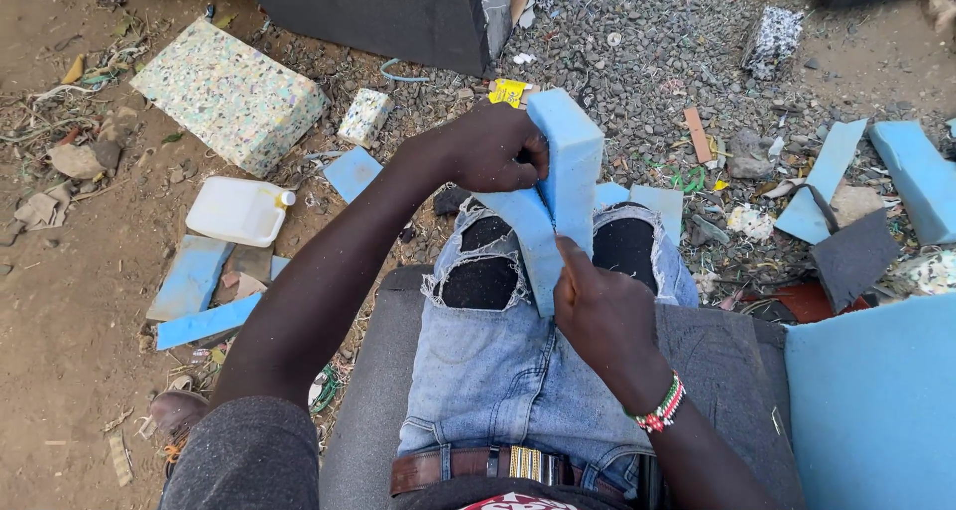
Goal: Cutting a piece of blue foam using a hacksaw blade
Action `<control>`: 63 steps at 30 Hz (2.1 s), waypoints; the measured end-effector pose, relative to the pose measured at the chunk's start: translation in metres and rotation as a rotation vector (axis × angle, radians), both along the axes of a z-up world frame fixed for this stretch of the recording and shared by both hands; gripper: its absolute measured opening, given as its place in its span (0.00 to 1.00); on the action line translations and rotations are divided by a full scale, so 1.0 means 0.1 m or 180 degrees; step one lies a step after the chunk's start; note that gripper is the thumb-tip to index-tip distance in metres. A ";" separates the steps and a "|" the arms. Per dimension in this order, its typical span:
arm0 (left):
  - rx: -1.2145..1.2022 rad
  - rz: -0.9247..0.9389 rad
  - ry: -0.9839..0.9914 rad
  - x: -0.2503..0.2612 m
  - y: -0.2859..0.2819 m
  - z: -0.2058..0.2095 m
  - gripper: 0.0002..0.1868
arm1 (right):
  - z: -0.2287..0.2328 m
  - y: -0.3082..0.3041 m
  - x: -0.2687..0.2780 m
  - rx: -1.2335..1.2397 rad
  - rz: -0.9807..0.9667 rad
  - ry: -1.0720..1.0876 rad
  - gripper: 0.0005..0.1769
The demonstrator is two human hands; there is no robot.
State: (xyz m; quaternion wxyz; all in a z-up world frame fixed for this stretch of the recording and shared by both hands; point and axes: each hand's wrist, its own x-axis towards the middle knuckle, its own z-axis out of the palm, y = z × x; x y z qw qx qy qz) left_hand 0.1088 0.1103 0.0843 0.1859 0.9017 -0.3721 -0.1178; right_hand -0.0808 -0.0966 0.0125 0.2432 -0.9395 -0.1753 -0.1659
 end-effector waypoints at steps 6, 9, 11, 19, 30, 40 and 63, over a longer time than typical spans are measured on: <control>0.0065 -0.0555 -0.0042 0.17 0.10 -0.13 0.14 | -0.31 -0.22 -0.31 -0.0525 -0.0346 0.0182 0.24; 0.0126 -0.0609 -0.0010 0.17 0.06 -0.08 0.15 | -0.27 -0.33 -0.60 -0.0654 -0.0340 0.0413 0.29; 0.0202 -0.0531 -0.0021 0.16 0.05 -0.05 0.17 | -0.35 -0.40 -0.80 -0.0650 -0.0406 0.0335 0.29; 0.0207 -0.0411 -0.0066 0.23 0.07 -0.11 0.26 | -0.44 -0.57 -1.46 -0.0432 -0.0804 -0.0014 0.25; 0.2026 0.0243 -0.0695 0.10 -0.71 -0.20 0.14 | -0.41 -0.49 -1.50 -0.0395 -0.0652 0.0566 0.30; 0.1977 -0.0178 -0.1037 0.04 -0.74 -0.31 0.11 | -0.17 -0.33 -0.72 -0.0619 -0.0284 0.0328 0.24; 0.1608 -0.0174 -0.1361 0.02 -0.62 -0.36 0.08 | 0.07 -0.27 -0.53 -0.0308 -0.0261 0.0685 0.19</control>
